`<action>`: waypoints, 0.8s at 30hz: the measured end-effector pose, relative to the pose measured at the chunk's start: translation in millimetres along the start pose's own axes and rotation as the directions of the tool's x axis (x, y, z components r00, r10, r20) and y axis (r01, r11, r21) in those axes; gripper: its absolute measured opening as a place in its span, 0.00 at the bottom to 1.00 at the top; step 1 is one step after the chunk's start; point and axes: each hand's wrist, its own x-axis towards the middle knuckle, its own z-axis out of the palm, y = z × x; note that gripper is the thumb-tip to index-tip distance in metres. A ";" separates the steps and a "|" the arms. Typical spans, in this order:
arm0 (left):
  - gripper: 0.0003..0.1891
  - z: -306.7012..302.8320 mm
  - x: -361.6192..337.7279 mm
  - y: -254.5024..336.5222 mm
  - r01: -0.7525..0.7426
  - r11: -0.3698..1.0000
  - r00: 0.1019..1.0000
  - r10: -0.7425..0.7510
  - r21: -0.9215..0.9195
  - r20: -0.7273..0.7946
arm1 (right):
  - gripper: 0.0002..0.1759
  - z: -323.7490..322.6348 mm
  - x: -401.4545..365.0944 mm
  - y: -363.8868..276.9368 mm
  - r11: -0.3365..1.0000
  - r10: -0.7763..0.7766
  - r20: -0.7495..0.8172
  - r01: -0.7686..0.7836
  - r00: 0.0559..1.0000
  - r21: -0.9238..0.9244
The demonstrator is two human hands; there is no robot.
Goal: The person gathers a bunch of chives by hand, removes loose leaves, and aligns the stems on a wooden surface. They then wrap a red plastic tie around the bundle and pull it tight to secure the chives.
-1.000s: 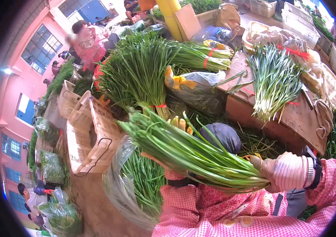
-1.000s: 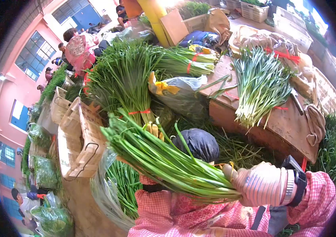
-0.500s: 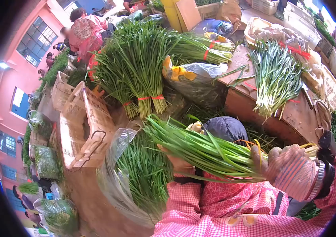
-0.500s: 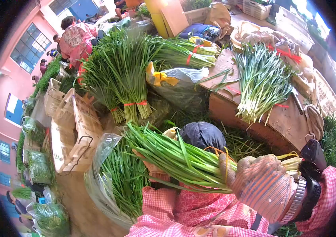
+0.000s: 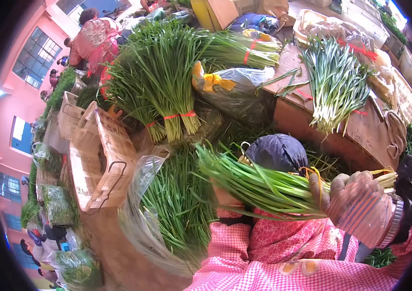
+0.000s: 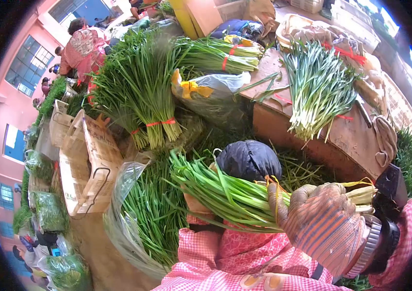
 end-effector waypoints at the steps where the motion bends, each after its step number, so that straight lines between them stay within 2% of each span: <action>1: 0.31 15.9 1.5 14.8 0.031 0.979 1.000 -0.030 -0.202 0.006 | 0.30 -1.5 0.3 -1.5 1.000 0.010 -0.001 -0.010 1.000 -0.021; 2: 0.30 14.8 9.0 12.7 0.087 0.908 0.996 -0.067 -0.410 0.063 | 0.30 -2.6 0.1 -2.3 0.999 0.022 0.000 -0.022 1.000 -0.034; 4: 0.30 12.2 23.7 8.4 0.226 0.622 0.974 -0.140 -0.750 0.177 | 0.30 -4.3 -0.2 -4.0 0.997 0.040 0.008 -0.040 0.999 -0.063; 5: 0.33 12.2 31.7 7.5 0.226 0.610 0.969 -0.221 -0.759 0.111 | 0.30 -4.4 -2.5 -3.1 0.996 0.046 0.020 -0.045 0.999 -0.078; 6: 0.36 11.4 37.0 7.7 0.288 0.562 0.947 -0.049 -0.775 0.316 | 0.30 -5.0 -4.8 -0.1 0.996 0.054 0.023 -0.052 0.998 -0.078; 7: 0.39 10.8 42.4 8.1 0.362 0.539 0.857 0.128 -0.761 0.499 | 0.30 -4.4 -4.5 -0.2 0.996 0.061 0.033 -0.059 0.998 -0.073; 8: 0.42 13.9 51.7 0.5 0.329 0.471 0.857 0.215 -0.818 0.468 | 0.30 -2.8 -4.7 1.9 0.997 0.060 0.050 -0.058 0.997 -0.048; 9: 0.45 8.6 59.7 -5.6 0.329 0.511 0.760 0.356 -0.794 0.544 | 0.29 -0.2 -5.0 4.4 0.998 0.054 0.074 -0.055 0.996 0.015; 11: 0.40 5.6 49.2 -14.0 0.176 0.252 0.934 0.262 -0.951 0.243 | 0.28 14.9 -5.7 21.7 0.939 -0.025 0.178 -0.037 0.984 0.341; 12: 0.37 21.9 38.0 17.4 0.105 0.379 0.957 0.213 -0.919 0.197 | 0.27 21.5 -2.1 34.8 0.870 -0.080 0.213 -0.036 0.974 0.491; 13: 0.37 20.5 36.9 21.9 0.051 0.418 0.967 0.207 -0.907 0.149 | 0.26 32.1 1.1 49.1 0.683 -0.147 0.346 -0.159 0.927 0.713; 15: 0.37 15.5 39.6 31.4 -0.037 0.516 0.967 0.236 -0.856 0.100 | 0.34 80.0 6.2 53.5 0.292 -0.256 0.208 -0.130 0.944 0.947; 16: 0.37 19.1 43.0 45.9 -0.070 0.574 0.958 0.267 -0.816 0.106 | 0.37 91.7 12.2 53.8 0.066 -0.286 0.122 -0.107 0.950 0.992; 17: 0.38 27.7 37.6 59.6 -0.116 0.589 0.977 0.211 -0.800 0.013 | 0.37 96.3 14.1 53.6 0.049 -0.299 0.118 -0.109 0.947 0.993; 18: 0.39 26.7 43.6 67.1 -0.146 0.643 0.935 0.339 -0.752 0.109 | 0.37 96.5 16.7 53.4 0.032 -0.311 0.113 -0.109 0.944 0.994; 19: 0.38 27.9 40.9 74.4 -0.156 0.638 0.953 0.299 -0.754 0.055 | 0.37 97.4 19.2 53.0 0.015 -0.322 0.107 -0.108 0.941 0.994; 20: 0.38 30.3 36.8 83.1 -0.168 0.634 0.966 0.258 -0.755 0.002 | 0.38 100.7 21.5 49.9 -0.089 -0.344 0.107 -0.146 0.933 0.985; 22: 0.36 13.9 41.9 85.6 -0.115 0.691 0.951 0.284 -0.714 0.121 | 0.39 109.7 28.1 43.6 -0.282 -0.391 0.102 -0.225 0.915 0.933; 23: 0.36 5.5 43.5 86.9 -0.095 0.718 0.940 0.292 -0.690 0.175 | 0.41 117.2 29.7 47.5 -0.101 -0.410 0.138 -0.195 0.902 0.976; 24: 0.35 1.3 41.8 92.2 -0.091 0.764 0.958 0.243 -0.639 0.154 | 0.42 117.2 31.2 48.4 -0.030 -0.404 0.145 -0.172 0.903 0.985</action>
